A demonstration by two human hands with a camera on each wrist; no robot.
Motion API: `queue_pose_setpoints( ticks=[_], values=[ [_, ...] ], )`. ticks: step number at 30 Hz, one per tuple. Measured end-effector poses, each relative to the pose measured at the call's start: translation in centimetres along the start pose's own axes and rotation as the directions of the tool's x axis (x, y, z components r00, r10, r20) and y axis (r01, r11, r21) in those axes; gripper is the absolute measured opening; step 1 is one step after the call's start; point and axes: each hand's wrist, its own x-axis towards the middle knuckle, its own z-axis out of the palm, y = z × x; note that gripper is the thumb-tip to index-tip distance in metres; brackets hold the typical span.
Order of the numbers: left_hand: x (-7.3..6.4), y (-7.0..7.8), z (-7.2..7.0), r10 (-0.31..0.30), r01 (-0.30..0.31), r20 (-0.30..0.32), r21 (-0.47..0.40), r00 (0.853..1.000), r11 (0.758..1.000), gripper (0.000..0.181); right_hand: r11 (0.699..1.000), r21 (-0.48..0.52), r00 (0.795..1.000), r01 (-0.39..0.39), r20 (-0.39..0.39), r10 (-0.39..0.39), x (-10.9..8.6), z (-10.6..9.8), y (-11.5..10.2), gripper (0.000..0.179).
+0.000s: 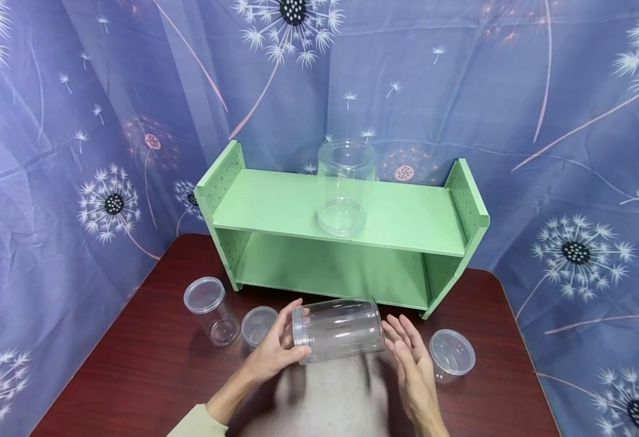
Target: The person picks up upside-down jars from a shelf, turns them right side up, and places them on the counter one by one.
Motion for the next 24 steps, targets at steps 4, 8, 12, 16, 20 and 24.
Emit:
queue_pose_setpoints(
  ticks=[4, 8, 12, 16, 20, 24],
  values=[
    [0.0, 0.5, -0.8, -0.043, 0.044, -0.016, 0.076, 0.999, 0.996, 0.101, 0.996, -0.084, 0.999, -0.021, -0.038, 0.018, 0.2, -0.3, -0.8, 0.046],
    [-0.1, 1.0, -1.3, -0.072, 0.080, -0.053, 0.172, 0.996, 0.982, 0.103, 0.986, -0.166, 0.996, -0.028, -0.088, 0.013, 0.6, -0.5, -1.8, 0.047],
    [0.1, 1.4, -1.8, -0.065, 0.082, -0.080, 0.237, 0.995, 0.968, 0.102, 0.979, -0.204, 0.998, -0.004, -0.064, -0.009, 1.2, -0.7, -3.0, 0.048],
    [0.3, 1.8, -2.0, -0.042, 0.067, -0.081, 0.331, 0.996, 0.941, 0.103, 0.969, -0.246, 0.997, 0.040, -0.060, -0.056, 2.0, -0.9, -4.3, 0.048],
    [0.6, 2.1, -2.1, -0.012, 0.031, -0.049, 0.404, 0.999, 0.914, 0.107, 0.963, -0.249, 0.988, 0.100, -0.088, -0.125, 2.9, -1.0, -5.3, 0.046],
    [1.1, 2.4, -2.2, 0.007, 0.001, -0.018, 0.443, 1.000, 0.897, 0.107, 0.950, -0.285, 0.976, 0.126, -0.136, -0.170, 4.0, -1.4, -6.6, 0.046]
  ],
)
